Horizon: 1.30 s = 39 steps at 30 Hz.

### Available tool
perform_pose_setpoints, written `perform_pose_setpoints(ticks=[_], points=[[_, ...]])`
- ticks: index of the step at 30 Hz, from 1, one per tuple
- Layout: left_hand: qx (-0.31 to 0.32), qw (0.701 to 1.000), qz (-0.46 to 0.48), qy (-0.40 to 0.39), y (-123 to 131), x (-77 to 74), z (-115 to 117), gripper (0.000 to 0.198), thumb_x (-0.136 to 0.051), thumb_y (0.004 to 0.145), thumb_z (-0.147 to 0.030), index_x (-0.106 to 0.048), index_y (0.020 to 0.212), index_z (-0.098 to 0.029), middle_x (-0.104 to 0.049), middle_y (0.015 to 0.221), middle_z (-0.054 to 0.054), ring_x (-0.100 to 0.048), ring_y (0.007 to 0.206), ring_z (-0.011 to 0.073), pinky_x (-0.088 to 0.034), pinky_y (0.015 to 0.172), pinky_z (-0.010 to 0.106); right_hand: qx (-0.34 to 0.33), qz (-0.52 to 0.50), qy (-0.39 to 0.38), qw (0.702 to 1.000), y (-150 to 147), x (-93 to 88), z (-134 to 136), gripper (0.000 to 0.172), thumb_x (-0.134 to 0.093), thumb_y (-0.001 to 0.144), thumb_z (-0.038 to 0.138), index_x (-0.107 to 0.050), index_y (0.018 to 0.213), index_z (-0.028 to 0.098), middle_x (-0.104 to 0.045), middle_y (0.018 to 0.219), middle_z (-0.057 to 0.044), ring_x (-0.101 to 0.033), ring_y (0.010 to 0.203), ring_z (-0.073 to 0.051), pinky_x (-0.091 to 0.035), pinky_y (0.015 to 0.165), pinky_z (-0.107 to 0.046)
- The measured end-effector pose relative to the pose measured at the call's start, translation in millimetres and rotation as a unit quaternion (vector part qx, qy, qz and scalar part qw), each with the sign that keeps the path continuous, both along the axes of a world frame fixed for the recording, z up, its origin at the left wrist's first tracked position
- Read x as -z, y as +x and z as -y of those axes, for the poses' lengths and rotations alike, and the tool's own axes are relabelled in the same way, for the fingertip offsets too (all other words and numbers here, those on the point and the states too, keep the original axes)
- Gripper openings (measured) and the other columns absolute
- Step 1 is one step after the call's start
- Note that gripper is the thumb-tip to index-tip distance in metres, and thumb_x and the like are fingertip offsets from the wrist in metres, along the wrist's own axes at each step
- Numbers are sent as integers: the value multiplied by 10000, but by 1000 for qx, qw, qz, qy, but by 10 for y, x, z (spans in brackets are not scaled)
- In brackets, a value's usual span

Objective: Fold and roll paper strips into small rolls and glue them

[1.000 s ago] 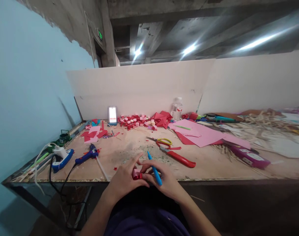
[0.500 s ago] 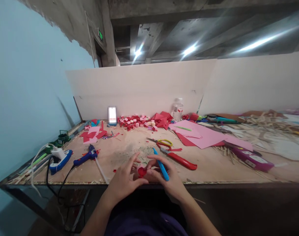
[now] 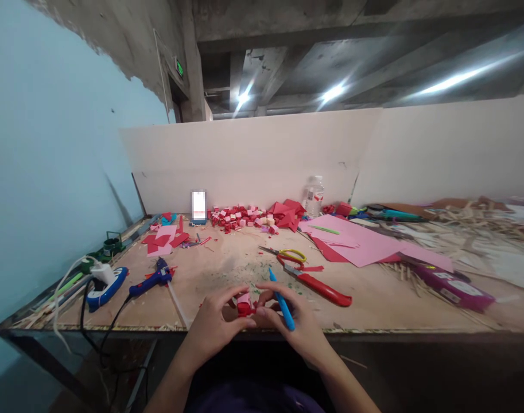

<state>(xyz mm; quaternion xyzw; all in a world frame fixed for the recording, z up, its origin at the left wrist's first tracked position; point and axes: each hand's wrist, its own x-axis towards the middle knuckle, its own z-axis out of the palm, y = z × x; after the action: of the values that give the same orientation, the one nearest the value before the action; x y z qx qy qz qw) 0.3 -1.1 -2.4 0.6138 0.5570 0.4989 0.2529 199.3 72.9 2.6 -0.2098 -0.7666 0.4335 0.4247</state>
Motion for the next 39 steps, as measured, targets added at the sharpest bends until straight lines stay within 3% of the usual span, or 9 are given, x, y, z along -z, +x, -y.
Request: perform_pose_setpoints(ticks=[5, 8, 14, 19, 24, 27, 33, 39], points=[[46, 998, 45, -18, -52, 55, -23, 540, -868, 726, -243, -757, 1254, -279, -706, 1367, 67, -614, 1310, 294, -434, 1176, 430, 26, -7, 5, 1000, 14, 24, -7, 323, -691, 934, 382, -666, 1209, 214, -710, 913, -48, -711, 758, -182, -593, 718, -301], [44, 996, 80, -24, -53, 91, -58, 505, -857, 748, -287, -765, 1242, -242, -727, 1324, 95, -646, 1261, 308, -471, 1140, 444, 37, -7, 11, 999, 28, 32, -9, 353, -693, 930, 416, -670, 1210, 202, -715, 894, -56, -705, 748, -190, -593, 718, -312], [78, 983, 155, -53, -52, 108, -116, 604, -924, 660, -321, -759, 1226, -190, -772, 1207, 115, -705, 1138, 323, -543, 1044, 453, 51, 3, 20, 998, 49, 29, -8, 372, -687, 924, 458, -684, 1193, 201, -725, 881, -63, -697, 717, -196, -599, 704, -325], [76, 973, 203, -76, -23, 167, -141, 689, -926, 654, -396, -726, 1274, -173, -798, 1078, 133, -743, 1008, 319, -594, 913, 432, 61, 4, 17, 998, 48, 55, -5, 369, -680, 923, 476, -690, 1188, 221, -726, 900, -61, -701, 696, -198, -608, 696, -329], [29, 975, 209, -63, -9, 209, -157, 759, -954, 588, -394, -726, 1286, -202, -764, 1196, 139, -718, 1082, 327, -571, 974, 427, 46, 31, 32, 998, 51, 85, 1, 333, -683, 924, 435, -703, 1195, 243, -733, 927, -62, -711, 741, -208, -603, 732, -330], [25, 971, 225, -70, -10, 208, -181, 789, -978, 523, -380, -741, 1247, -173, -777, 1114, 140, -726, 1019, 328, -575, 947, 425, 60, 32, 39, 997, 57, 75, 11, 324, -693, 915, 443, -717, 1171, 246, -738, 914, -63, -720, 758, -221, -603, 773, -348], [44, 974, 200, -96, -27, 148, -193, 621, -965, 517, -373, -780, 1075, -175, -777, 938, 77, -727, 871, 279, -585, 810, 365, 47, 25, 37, 998, 47, 116, -12, 358, -669, 922, 500, -714, 1176, 251, -739, 915, -73, -721, 721, -217, -609, 712, -329], [44, 978, 179, -95, -13, 66, -162, 481, -929, 542, -305, -794, 985, -176, -780, 921, 61, -712, 844, 251, -569, 764, 322, 49, 35, 57, 997, 24, 205, -77, 397, -661, 908, 546, -722, 1157, 243, -746, 912, -89, -719, 702, -224, -619, 705, -343]])
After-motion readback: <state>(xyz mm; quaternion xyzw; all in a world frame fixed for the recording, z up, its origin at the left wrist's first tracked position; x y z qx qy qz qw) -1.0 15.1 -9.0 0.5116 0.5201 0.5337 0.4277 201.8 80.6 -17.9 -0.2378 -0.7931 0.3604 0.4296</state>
